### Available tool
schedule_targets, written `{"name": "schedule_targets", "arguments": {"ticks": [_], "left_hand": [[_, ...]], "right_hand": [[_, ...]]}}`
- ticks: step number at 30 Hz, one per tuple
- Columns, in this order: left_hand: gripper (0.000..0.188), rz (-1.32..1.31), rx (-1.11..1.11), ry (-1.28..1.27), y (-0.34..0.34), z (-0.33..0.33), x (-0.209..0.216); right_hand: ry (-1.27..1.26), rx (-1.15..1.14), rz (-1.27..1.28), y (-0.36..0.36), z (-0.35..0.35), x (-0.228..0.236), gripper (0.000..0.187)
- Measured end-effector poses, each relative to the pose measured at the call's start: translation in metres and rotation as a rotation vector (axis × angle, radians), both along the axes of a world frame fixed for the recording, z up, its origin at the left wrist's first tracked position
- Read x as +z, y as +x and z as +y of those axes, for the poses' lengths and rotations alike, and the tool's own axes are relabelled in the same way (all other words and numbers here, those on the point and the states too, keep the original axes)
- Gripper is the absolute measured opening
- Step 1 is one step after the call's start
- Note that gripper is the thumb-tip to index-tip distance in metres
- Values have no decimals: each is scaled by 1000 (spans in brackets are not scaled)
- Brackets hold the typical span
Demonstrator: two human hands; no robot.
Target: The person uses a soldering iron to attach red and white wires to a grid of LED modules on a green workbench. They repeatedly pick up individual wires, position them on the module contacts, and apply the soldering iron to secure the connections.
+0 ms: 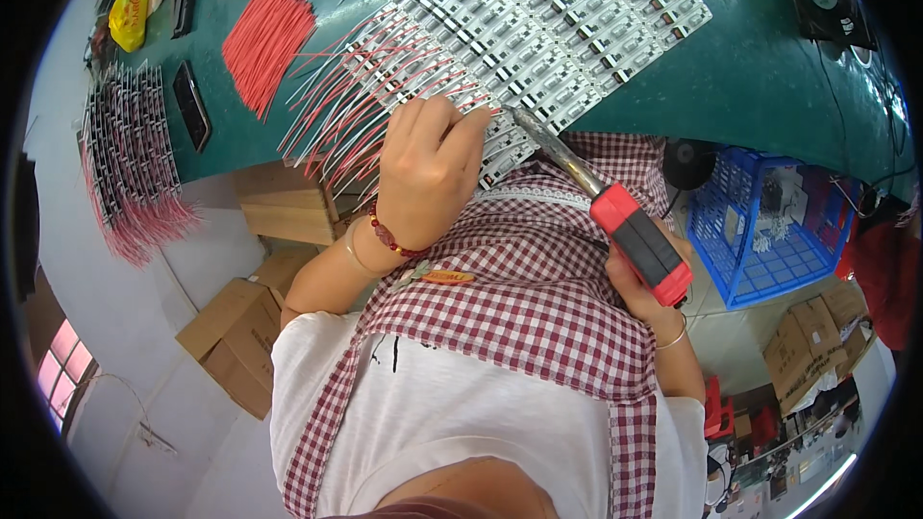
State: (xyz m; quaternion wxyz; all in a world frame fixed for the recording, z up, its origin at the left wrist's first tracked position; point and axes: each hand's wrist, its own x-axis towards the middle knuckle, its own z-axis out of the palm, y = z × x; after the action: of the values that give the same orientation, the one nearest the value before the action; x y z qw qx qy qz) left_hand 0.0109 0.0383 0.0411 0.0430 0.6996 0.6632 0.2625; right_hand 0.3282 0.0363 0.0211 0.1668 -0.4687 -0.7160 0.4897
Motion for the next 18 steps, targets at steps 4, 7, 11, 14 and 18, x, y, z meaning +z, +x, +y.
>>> {"name": "schedule_targets", "arguments": {"ticks": [4, 7, 11, 14, 18], "left_hand": [[17, 10, 0, -17, 0, 0, 1], [15, 16, -3, -33, -1, 2, 2], [14, 49, -11, -74, -4, 2, 5], [14, 47, 40, -39, -4, 3, 3], [13, 34, 89, -81, 4, 7, 3]], "right_hand": [[-41, -69, 75, -1, -2, 3, 22], [-48, -79, 71, 2, -4, 1, 23], [-29, -85, 32, 10, -9, -3, 23], [-146, -80, 68, 18, -10, -4, 22], [-47, -52, -5, 22, -14, -11, 18]]}}
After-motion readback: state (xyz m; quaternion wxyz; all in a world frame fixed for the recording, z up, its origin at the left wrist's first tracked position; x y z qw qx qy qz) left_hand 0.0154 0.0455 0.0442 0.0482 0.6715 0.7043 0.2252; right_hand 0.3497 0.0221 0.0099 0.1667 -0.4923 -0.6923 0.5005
